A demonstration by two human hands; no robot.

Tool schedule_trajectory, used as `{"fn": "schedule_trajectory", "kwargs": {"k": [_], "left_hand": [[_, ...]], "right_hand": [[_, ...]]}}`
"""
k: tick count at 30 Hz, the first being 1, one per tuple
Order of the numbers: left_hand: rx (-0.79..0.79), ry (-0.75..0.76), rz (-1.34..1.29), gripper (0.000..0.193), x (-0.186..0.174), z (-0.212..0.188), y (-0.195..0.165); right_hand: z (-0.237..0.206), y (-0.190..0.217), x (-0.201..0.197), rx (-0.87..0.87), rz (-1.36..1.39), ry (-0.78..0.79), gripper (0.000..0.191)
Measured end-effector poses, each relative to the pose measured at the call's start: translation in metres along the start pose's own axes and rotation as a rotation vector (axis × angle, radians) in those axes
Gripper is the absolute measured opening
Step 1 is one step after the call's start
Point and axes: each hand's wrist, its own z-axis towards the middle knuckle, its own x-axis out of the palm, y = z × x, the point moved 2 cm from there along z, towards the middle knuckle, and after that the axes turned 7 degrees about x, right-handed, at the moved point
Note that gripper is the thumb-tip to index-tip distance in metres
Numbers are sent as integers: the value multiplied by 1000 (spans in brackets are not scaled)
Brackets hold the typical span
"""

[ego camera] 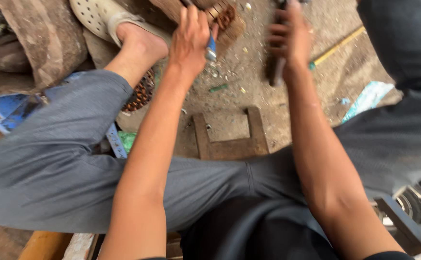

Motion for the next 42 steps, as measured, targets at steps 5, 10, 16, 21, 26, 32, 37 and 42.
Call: {"fn": "schedule_trajectory", "kwargs": {"k": [5, 10, 16, 21, 26, 32, 37, 42], "left_hand": [[-6, 54, 11, 31, -7, 2, -4], [-103, 111, -56, 35, -2, 5, -6], [-88, 72, -77, 31, 1, 3, -4], [-54, 47, -109, 31, -2, 6, -1], [9, 21, -85, 35, 9, 5, 9], [57, -8, -74, 31, 15, 5, 12], [30, -20, -138, 43, 18, 5, 13], [24, -12, -169, 36, 24, 1, 16]], "right_hand": [[53, -38, -43, 382, -763, -303, 57], [30, -58, -26, 305, -937, -532, 55], [-14, -35, -6, 33, -434, -380, 54], [-71, 12, -33, -39, -605, 126, 59], [-158, 22, -55, -440, -998, 408, 61], [-190, 20, -34, -416, -1396, 256, 56], [-211, 35, -26, -774, -984, 447, 54], [-203, 48, -25, -471, -1395, 217, 45]]}}
